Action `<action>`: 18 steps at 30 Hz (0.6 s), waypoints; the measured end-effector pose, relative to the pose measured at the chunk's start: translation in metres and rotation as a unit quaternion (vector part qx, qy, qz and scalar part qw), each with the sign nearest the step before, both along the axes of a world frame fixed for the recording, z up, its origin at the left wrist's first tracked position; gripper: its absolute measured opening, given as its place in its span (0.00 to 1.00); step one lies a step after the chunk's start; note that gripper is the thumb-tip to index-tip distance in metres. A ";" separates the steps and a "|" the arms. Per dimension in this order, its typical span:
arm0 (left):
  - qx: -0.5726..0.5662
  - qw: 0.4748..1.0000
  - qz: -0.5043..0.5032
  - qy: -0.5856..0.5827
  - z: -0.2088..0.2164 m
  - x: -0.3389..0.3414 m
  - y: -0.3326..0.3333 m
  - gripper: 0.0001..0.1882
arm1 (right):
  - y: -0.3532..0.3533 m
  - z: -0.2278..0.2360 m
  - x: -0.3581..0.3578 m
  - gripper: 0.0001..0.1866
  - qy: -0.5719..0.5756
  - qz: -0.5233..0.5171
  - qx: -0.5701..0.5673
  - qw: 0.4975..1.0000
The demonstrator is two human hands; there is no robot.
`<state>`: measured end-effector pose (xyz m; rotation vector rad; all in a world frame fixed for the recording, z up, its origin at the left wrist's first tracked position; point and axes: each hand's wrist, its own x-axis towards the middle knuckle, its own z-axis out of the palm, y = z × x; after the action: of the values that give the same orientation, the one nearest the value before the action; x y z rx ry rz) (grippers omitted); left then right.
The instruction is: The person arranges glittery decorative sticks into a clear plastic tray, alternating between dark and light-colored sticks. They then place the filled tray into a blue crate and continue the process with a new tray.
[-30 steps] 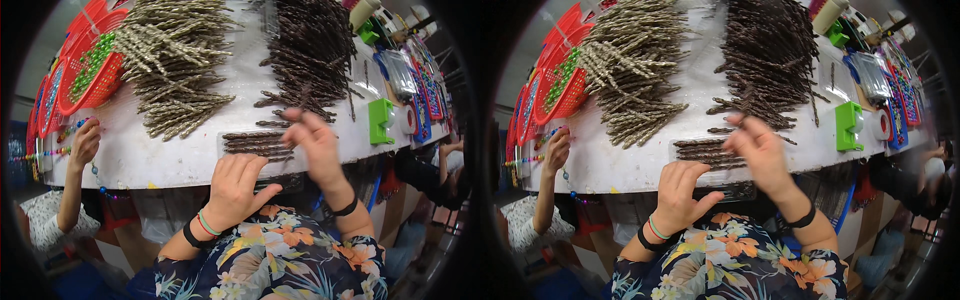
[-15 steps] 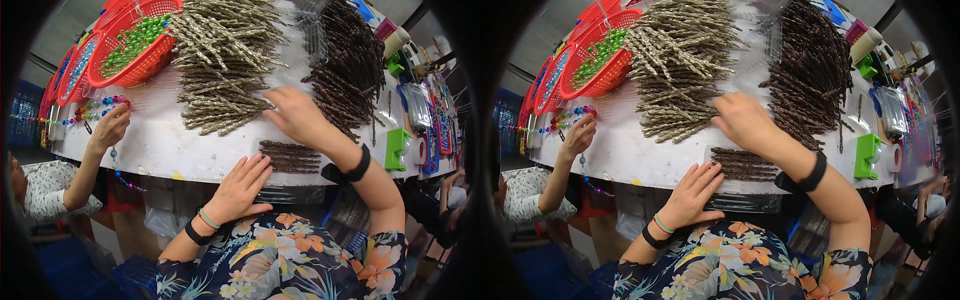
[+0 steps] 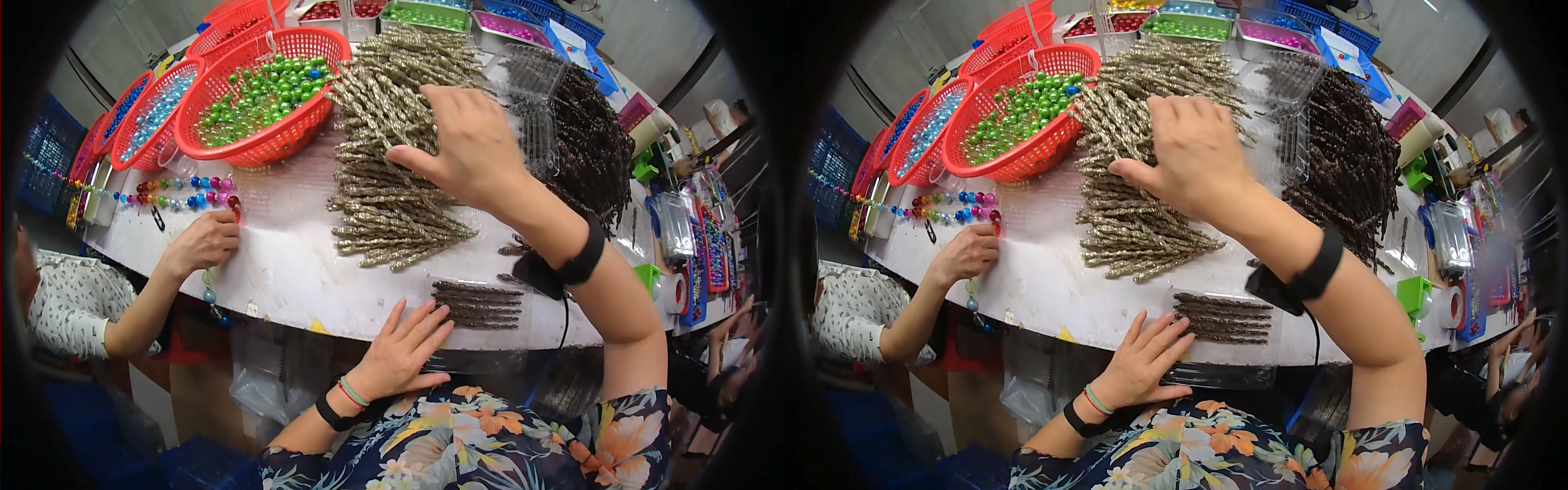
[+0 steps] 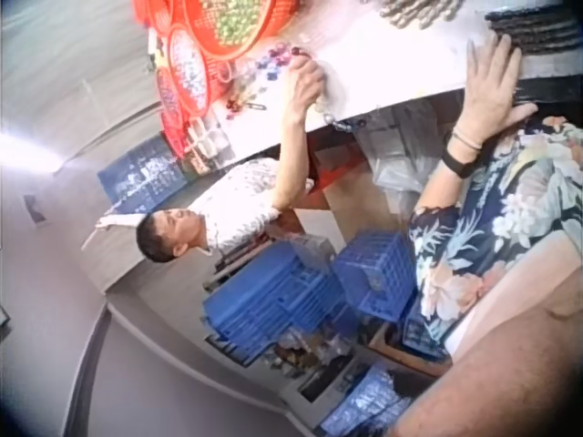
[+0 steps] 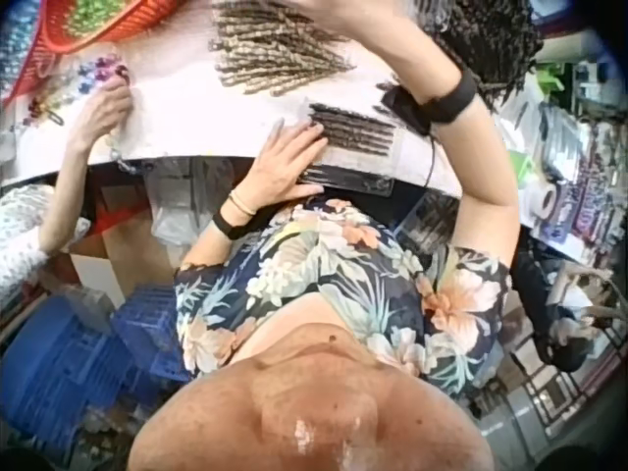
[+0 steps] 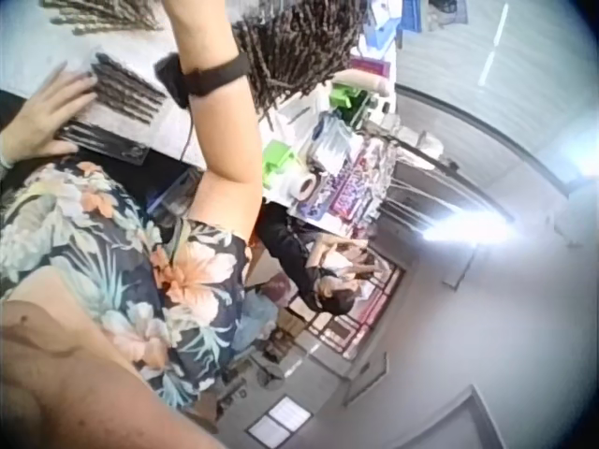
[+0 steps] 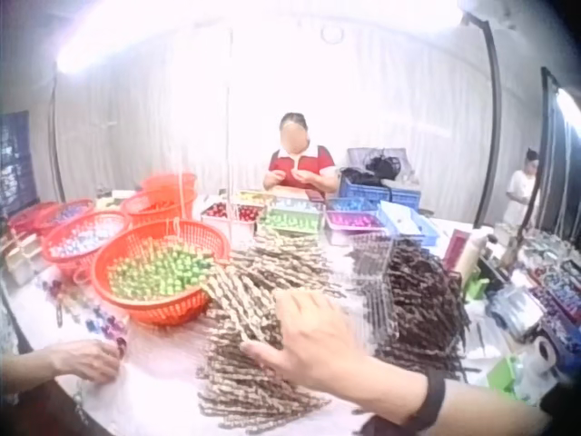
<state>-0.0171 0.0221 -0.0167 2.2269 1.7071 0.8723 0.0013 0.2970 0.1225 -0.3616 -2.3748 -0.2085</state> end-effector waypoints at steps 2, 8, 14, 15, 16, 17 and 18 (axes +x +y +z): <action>0.003 1.000 -0.001 0.000 0.000 0.000 0.002 0.45 | -0.001 0.008 -0.017 0.37 -0.083 -0.056 -0.025 0.995; 0.019 1.000 0.009 -0.016 -0.006 0.002 0.002 0.43 | 0.009 0.005 -0.030 0.29 -0.142 -0.064 0.044 0.987; 0.028 0.999 0.012 -0.022 -0.005 0.000 0.002 0.41 | 0.018 -0.007 -0.029 0.20 -0.101 -0.002 0.070 0.992; 0.029 0.999 0.010 -0.021 -0.006 0.000 0.002 0.41 | 0.019 -0.011 -0.029 0.19 -0.092 0.000 0.091 0.992; 0.030 0.999 0.008 -0.021 -0.007 0.000 0.002 0.41 | 0.020 -0.014 -0.030 0.18 -0.083 0.002 0.111 0.990; 0.032 0.999 0.007 -0.021 -0.007 0.000 0.002 0.41 | 0.020 -0.017 -0.030 0.17 -0.074 0.005 0.131 0.989; 0.033 0.999 0.009 -0.023 -0.007 0.000 0.002 0.41 | 0.018 -0.017 -0.029 0.18 -0.071 0.019 0.122 0.990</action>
<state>-0.0170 0.0238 -0.0235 2.2187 1.7044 0.9902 -0.0276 0.3153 0.1058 -0.1911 -2.4567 -0.5161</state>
